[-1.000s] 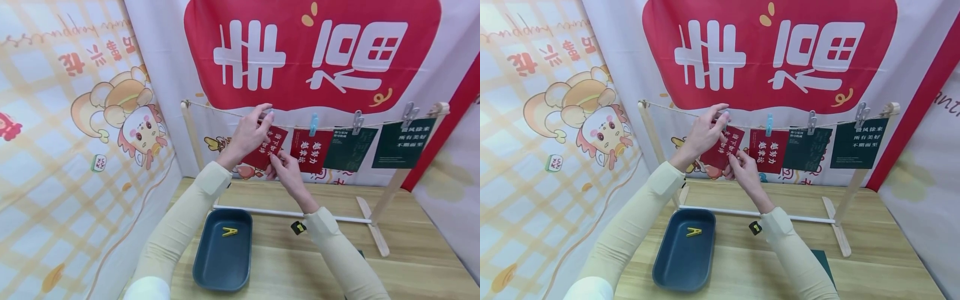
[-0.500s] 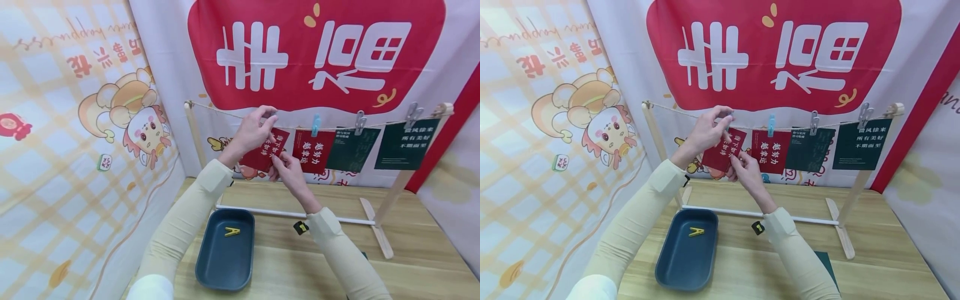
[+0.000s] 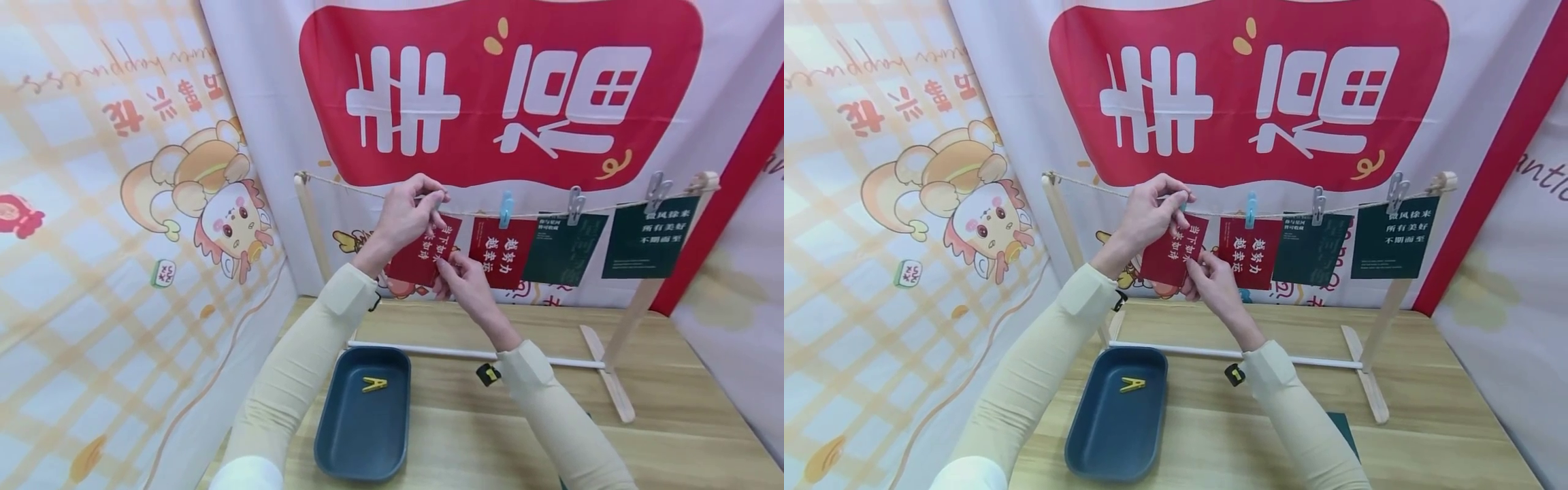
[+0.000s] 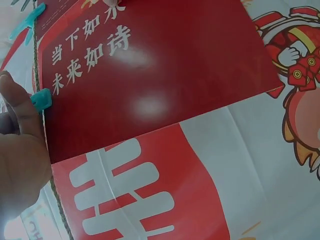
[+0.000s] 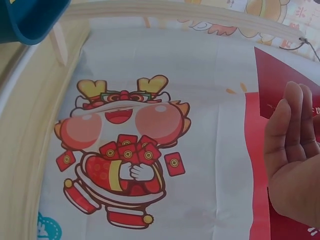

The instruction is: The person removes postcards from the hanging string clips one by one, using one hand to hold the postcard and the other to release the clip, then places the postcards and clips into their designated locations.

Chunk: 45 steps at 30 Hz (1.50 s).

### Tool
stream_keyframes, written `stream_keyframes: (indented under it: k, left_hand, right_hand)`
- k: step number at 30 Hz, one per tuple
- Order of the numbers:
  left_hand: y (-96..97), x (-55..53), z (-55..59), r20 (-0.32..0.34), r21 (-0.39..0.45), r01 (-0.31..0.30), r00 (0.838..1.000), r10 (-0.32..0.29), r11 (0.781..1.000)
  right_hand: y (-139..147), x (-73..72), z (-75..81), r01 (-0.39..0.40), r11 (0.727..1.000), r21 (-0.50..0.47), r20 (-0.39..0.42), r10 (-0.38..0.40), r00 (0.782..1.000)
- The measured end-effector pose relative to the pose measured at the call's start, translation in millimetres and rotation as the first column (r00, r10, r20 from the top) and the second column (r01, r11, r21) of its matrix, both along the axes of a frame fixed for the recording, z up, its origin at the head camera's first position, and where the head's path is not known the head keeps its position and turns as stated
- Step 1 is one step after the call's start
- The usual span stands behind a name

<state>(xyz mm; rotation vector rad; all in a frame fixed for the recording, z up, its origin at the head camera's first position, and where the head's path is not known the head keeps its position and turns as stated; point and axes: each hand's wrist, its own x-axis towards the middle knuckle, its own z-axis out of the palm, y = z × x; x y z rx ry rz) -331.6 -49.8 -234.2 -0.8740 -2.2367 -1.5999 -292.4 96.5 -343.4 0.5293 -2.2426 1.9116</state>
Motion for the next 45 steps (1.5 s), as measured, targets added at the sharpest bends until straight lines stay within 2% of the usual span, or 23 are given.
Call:
stream_keyframes:
  k: [5,12,16,21,25,28,34,42,45]
  left_hand:
    - [0.7,6.6,4.3,-0.018,0.010,-0.034,0.999,0.034,0.999]
    - [3.6,32.0,22.8,-0.054,-0.003,-0.042,0.998,0.042,0.999]
    - [4.7,37.3,27.6,-0.062,0.012,-0.049,0.997,0.049,0.999]
    - [2.9,31.6,25.4,-0.072,0.055,-0.073,0.994,0.077,0.996]
    - [2.0,20.8,19.0,-0.075,0.078,-0.100,0.992,0.106,0.992]
    - [1.4,17.7,18.1,-0.098,0.083,-0.128,0.986,0.136,0.988]
    - [-6.4,23.2,23.0,-0.113,0.077,-0.166,0.978,0.174,0.983]
    - [-21.3,29.8,34.1,-0.126,0.087,-0.101,0.986,0.112,0.991]
    - [-25.8,32.6,34.4,-0.117,0.088,-0.084,0.989,0.094,0.993]
  right_hand:
    - [-2,1.8,-1.0,-0.023,1.000,0.018,0.022,0.022,0.999]
    - [-3,1.7,-2.3,-0.036,0.999,0.038,0.001,0.036,0.999]
    - [-4,-3.8,-8.2,-0.034,0.998,0.046,0.007,0.033,0.999]
    - [-5,-15.5,-26.3,-0.051,0.998,0.045,0.009,0.051,0.999]
    - [-4,-15.4,-34.6,-0.059,0.997,0.047,0.023,0.058,0.998]
    - [-3,-14.0,-37.4,-0.056,0.997,0.047,0.004,0.056,0.998]
    - [-5,-8.1,-39.0,-0.075,0.995,0.067,-0.029,0.077,0.997]
    - [-3,-3.2,-38.1,-0.057,0.994,0.094,-0.046,0.061,0.997]
    - [1,2.4,-39.0,-0.066,0.994,0.089,-0.030,0.068,0.997]
